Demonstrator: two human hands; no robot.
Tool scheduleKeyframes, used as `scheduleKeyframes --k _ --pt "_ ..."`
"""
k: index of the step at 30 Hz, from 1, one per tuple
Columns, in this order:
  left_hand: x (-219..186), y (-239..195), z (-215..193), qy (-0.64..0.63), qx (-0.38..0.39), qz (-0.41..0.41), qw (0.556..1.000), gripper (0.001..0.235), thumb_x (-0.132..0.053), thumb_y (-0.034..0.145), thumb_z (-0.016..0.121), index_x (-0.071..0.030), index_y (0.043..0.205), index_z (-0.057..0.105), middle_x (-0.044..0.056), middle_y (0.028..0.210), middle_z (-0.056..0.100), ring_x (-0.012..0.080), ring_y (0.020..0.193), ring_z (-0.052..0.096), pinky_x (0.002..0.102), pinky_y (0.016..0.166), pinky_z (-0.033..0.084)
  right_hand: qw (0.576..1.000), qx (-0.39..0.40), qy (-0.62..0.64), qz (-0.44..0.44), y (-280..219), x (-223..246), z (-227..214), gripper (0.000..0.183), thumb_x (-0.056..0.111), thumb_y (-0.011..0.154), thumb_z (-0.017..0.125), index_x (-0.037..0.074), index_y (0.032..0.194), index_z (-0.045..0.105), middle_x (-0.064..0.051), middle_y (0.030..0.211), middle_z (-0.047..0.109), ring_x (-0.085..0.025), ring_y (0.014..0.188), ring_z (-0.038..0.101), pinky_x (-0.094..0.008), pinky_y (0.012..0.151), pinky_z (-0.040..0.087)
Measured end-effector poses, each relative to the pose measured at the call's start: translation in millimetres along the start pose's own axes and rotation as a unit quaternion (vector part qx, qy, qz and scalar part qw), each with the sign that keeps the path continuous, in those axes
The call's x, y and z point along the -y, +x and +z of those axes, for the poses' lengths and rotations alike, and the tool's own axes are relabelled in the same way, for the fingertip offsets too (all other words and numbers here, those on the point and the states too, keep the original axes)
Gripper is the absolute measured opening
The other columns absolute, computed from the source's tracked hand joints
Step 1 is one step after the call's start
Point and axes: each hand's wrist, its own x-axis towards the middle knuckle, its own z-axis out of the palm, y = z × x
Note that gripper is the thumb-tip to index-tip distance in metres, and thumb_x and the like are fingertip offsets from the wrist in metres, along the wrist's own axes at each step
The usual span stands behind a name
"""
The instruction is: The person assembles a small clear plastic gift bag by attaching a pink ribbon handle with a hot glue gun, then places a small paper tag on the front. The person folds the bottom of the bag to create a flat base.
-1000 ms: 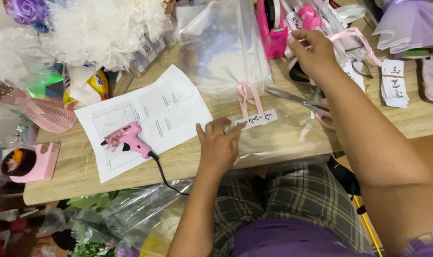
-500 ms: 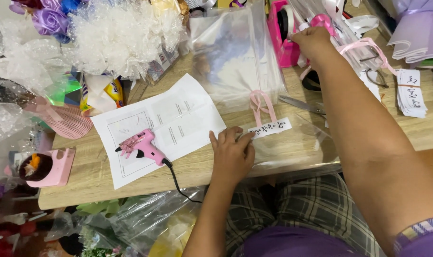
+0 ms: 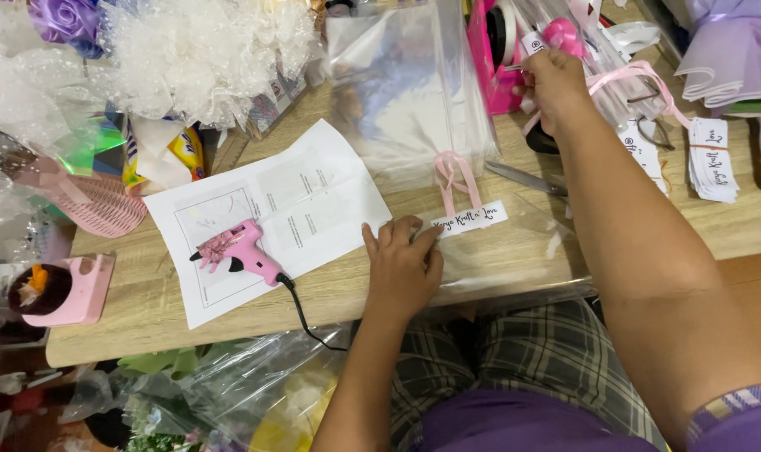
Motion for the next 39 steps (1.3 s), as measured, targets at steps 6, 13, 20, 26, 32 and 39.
scheduleKeyframes --k 6,13,20,26,32,39 --pt "-2 -1 -1 0.012 -0.016 0.009 1.0 0.032 -0.018 0.085 0.065 -0.021 0.116 0.076 0.01 0.117 0.063 0.0358 0.11 0.056 0.077 0.11 0.022 0.997 -0.036 0.03 0.066 0 -14 -2 0.007 0.01 0.098 0.061 0.013 0.093 0.058 0.001 0.077 0.056 -0.01 0.061 0.062 -0.016 0.052 0.053" --pt "-3 -1 -3 0.025 0.013 -0.002 1.0 0.034 -0.019 0.087 0.062 -0.02 0.118 0.076 0.011 0.118 0.064 0.0372 0.112 0.056 0.077 0.111 0.02 0.991 -0.045 0.082 0.095 3 -19 -3 0.013 0.008 0.093 0.072 0.006 0.084 0.062 -0.006 0.068 0.051 -0.02 0.051 0.054 -0.032 0.044 0.053" --pt "-5 1 -4 0.032 0.017 -0.006 0.999 0.034 -0.019 0.087 0.062 -0.019 0.118 0.076 0.01 0.117 0.062 0.0363 0.112 0.056 0.077 0.111 0.021 0.962 -0.08 -0.194 0.172 -21 -5 5 0.028 0.016 0.082 0.073 0.013 0.106 0.06 -0.002 0.082 0.055 -0.015 0.071 0.052 -0.03 0.056 0.042" --pt "-3 -2 0 0.04 -0.008 0.012 0.999 0.033 -0.019 0.088 0.062 -0.019 0.117 0.077 0.009 0.114 0.063 0.036 0.11 0.057 0.077 0.11 0.024 0.856 0.311 -0.402 -0.096 -86 9 5 0.008 0.015 0.095 0.075 0.012 0.102 0.074 -0.005 0.116 0.063 -0.023 0.107 0.061 -0.039 0.092 0.048" --pt "-10 1 -6 0.03 0.038 -0.034 0.998 0.028 -0.021 0.094 0.06 -0.016 0.114 0.078 0.013 0.115 0.065 0.0382 0.121 0.056 0.075 0.113 0.016 0.676 0.453 -0.532 -0.234 -135 10 2 0.016 0.024 0.086 0.078 0.011 0.092 0.084 -0.015 0.107 0.068 -0.037 0.103 0.065 -0.045 0.088 0.055" --pt "-9 -1 -6 0.041 0.054 -0.038 0.997 0.031 -0.024 0.095 0.058 -0.017 0.118 0.077 0.013 0.12 0.065 0.0371 0.124 0.052 0.074 0.115 0.015 0.676 0.442 -0.547 -0.221 -118 -22 -3 0.014 0.03 0.086 0.08 0.017 0.089 0.084 -0.006 0.107 0.066 -0.028 0.103 0.065 -0.038 0.087 0.054"
